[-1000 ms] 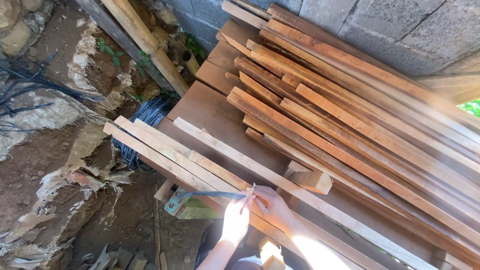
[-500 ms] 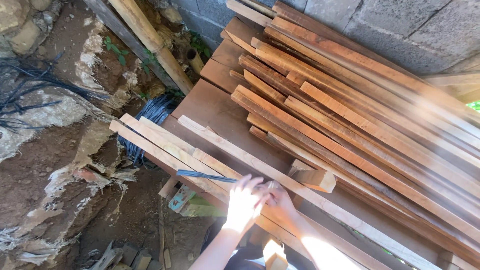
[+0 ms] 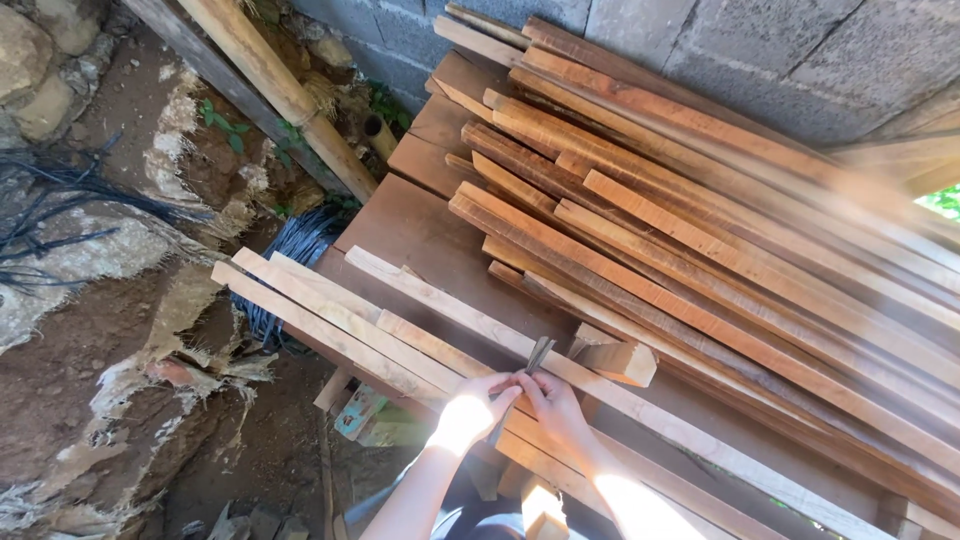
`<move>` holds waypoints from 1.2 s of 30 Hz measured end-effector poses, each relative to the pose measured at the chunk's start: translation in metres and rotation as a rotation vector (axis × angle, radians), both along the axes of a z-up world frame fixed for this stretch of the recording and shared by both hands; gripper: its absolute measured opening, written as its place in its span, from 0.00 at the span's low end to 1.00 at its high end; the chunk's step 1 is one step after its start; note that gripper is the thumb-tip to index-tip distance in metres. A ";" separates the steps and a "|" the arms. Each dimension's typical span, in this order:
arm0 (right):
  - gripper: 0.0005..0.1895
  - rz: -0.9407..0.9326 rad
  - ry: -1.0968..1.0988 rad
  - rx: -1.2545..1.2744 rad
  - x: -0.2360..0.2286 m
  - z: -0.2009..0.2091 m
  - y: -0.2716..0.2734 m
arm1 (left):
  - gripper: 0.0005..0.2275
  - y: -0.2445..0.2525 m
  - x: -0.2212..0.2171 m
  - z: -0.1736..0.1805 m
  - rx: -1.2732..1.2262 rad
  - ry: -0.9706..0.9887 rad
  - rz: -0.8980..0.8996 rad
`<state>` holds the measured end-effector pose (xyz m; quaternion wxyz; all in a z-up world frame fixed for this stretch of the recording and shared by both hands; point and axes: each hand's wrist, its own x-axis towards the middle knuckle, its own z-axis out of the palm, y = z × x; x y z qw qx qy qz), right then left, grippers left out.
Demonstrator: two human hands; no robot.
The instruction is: The recorder bundles multiple thin wooden planks together using plastic strips.
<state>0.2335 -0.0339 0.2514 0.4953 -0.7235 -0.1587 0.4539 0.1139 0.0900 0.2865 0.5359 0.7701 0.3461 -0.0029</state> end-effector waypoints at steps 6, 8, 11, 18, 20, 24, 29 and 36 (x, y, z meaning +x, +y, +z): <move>0.09 -0.098 -0.043 -0.011 -0.005 -0.009 0.004 | 0.10 -0.019 0.000 0.001 0.043 0.182 0.038; 0.08 -0.105 -0.052 -0.001 -0.003 -0.012 0.000 | 0.10 -0.015 0.004 0.000 -0.084 0.161 0.062; 0.06 -0.066 -0.140 0.063 -0.004 -0.010 -0.008 | 0.11 -0.002 0.001 -0.015 -0.287 0.132 0.119; 0.23 0.256 -0.841 0.367 0.000 0.030 -0.012 | 0.11 -0.002 0.000 -0.013 -0.303 0.132 0.045; 0.23 0.285 -0.862 0.366 0.004 0.028 -0.010 | 0.11 -0.003 0.000 -0.014 -0.210 0.124 -0.028; 0.20 0.292 -0.691 0.311 0.003 0.007 -0.011 | 0.11 -0.008 -0.005 0.001 0.074 0.067 -0.148; 0.08 0.350 -0.409 0.239 0.012 -0.028 -0.015 | 0.08 -0.006 -0.014 0.003 0.178 0.015 -0.089; 0.08 0.426 -0.095 -0.031 0.033 0.022 -0.005 | 0.07 0.001 -0.006 0.013 -0.191 0.094 0.091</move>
